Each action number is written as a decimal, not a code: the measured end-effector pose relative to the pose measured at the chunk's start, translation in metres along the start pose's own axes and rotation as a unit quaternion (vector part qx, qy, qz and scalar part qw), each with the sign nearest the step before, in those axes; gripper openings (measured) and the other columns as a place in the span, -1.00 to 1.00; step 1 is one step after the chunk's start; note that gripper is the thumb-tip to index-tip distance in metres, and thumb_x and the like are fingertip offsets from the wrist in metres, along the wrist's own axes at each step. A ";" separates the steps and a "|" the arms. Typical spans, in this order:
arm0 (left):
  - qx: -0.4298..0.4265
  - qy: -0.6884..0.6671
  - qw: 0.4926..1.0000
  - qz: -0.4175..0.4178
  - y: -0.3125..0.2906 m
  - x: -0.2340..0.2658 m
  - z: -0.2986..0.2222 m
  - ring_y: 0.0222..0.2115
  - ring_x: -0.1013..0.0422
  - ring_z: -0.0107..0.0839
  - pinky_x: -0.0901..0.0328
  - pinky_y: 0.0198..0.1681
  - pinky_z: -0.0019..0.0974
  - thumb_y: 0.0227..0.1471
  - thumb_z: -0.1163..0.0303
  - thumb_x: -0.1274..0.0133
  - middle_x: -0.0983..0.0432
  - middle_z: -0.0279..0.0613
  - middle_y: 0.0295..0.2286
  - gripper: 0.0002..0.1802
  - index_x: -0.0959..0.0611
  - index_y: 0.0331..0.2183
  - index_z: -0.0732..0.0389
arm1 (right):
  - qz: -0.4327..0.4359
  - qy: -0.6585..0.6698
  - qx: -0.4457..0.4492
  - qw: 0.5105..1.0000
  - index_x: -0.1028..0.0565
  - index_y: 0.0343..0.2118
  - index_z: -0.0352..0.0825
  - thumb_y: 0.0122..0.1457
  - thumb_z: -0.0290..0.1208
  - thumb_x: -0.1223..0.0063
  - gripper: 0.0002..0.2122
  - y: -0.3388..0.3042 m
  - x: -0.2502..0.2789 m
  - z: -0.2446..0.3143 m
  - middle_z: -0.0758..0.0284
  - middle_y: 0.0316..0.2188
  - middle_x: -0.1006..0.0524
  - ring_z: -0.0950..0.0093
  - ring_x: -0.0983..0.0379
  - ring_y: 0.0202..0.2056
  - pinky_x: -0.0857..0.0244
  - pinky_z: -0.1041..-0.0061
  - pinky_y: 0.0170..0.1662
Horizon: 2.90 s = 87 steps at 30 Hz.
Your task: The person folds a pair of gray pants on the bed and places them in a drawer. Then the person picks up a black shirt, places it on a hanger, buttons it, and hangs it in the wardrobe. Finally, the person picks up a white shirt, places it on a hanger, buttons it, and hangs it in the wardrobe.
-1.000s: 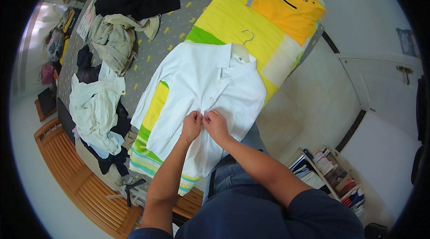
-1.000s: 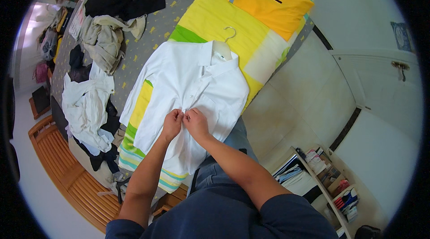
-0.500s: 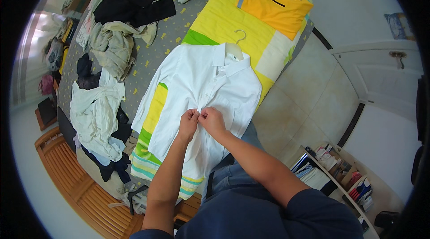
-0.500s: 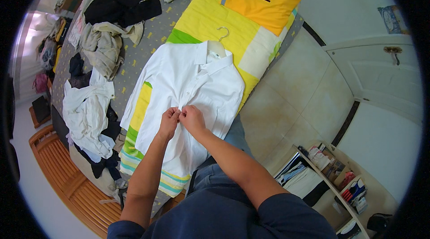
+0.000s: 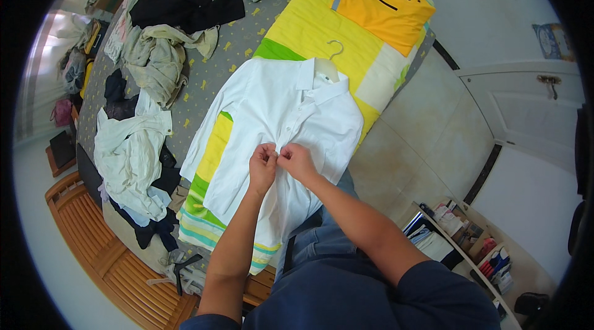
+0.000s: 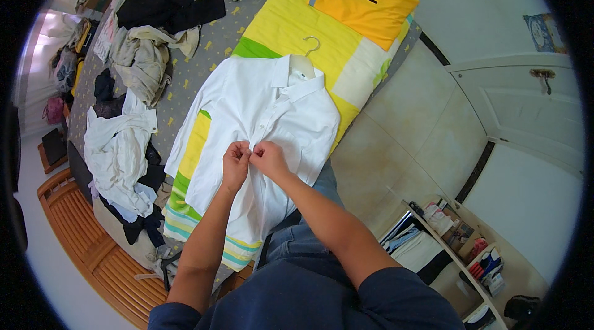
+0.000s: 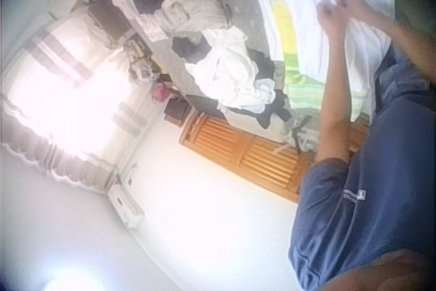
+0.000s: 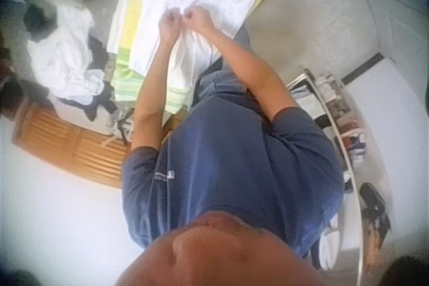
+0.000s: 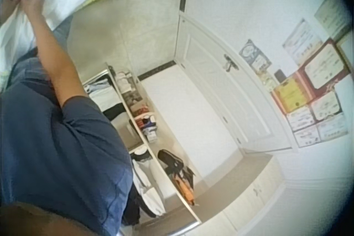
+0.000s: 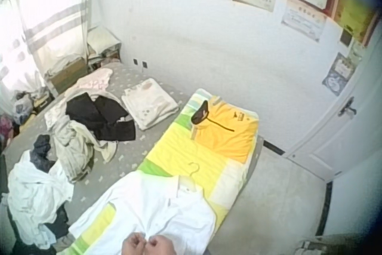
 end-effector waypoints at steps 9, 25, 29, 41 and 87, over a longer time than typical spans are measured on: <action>0.097 -0.106 0.990 0.012 -0.001 -0.001 0.001 -0.39 -0.47 -0.57 -0.36 -0.25 -0.48 0.14 0.63 -0.12 -0.62 -0.26 -0.40 -0.69 -0.46 -0.09 0.25 | 0.025 0.082 -0.029 0.996 -0.54 -0.42 -0.41 0.06 -0.54 -0.24 -0.91 0.001 0.000 -0.011 0.34 -0.51 -0.59 0.60 -0.49 -0.50 -0.40 0.53 -0.38; 0.030 -0.047 0.994 0.093 0.012 -0.002 -0.015 -0.39 -0.42 -0.65 -0.32 -0.27 -0.51 0.15 0.66 -0.13 -0.54 -0.36 -0.40 -0.77 -0.45 -0.20 0.22 | 0.117 0.245 -0.150 0.951 -0.58 -0.29 -0.50 0.23 -0.54 -0.15 -0.89 0.002 -0.013 -0.032 0.30 -0.42 -0.63 0.55 -0.61 -0.38 -0.52 0.58 -0.24; 0.029 -0.008 0.996 0.080 0.011 0.001 -0.020 -0.42 -0.41 -0.66 -0.30 -0.33 -0.53 0.12 0.67 -0.12 -0.51 -0.38 -0.44 -0.76 -0.46 -0.21 0.21 | 0.109 0.195 -0.096 0.970 -0.59 -0.29 -0.46 0.21 -0.52 -0.18 -0.89 0.004 -0.012 -0.023 0.36 -0.44 -0.63 0.62 -0.56 -0.41 -0.44 0.63 -0.29; 0.060 -0.098 0.988 0.108 0.005 0.001 -0.026 -0.36 -0.43 -0.63 -0.33 -0.22 -0.51 0.15 0.66 -0.13 -0.52 -0.38 -0.40 -0.75 -0.43 -0.21 0.18 | 0.085 0.041 -0.017 0.995 -0.54 -0.40 -0.40 0.12 -0.54 -0.21 -0.93 0.012 -0.004 -0.006 0.35 -0.49 -0.58 0.64 -0.44 -0.50 -0.35 0.59 -0.37; 0.055 0.046 0.997 0.017 -0.020 0.011 0.012 -0.48 -0.40 -0.61 -0.30 -0.35 -0.49 0.06 0.49 -0.27 -0.55 -0.36 -0.50 -0.69 -0.55 -0.15 0.28 | 0.014 0.179 -0.144 0.973 -0.59 -0.31 -0.44 0.19 -0.50 -0.22 -0.89 -0.014 0.003 -0.046 0.36 -0.50 -0.61 0.62 -0.51 -0.46 -0.40 0.61 -0.35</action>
Point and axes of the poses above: each hand's wrist, its own y-axis towards the middle knuckle, its own x-axis out of the back of the hand, z = x × y, the point moved 10 cm from there along y, towards the middle knuckle
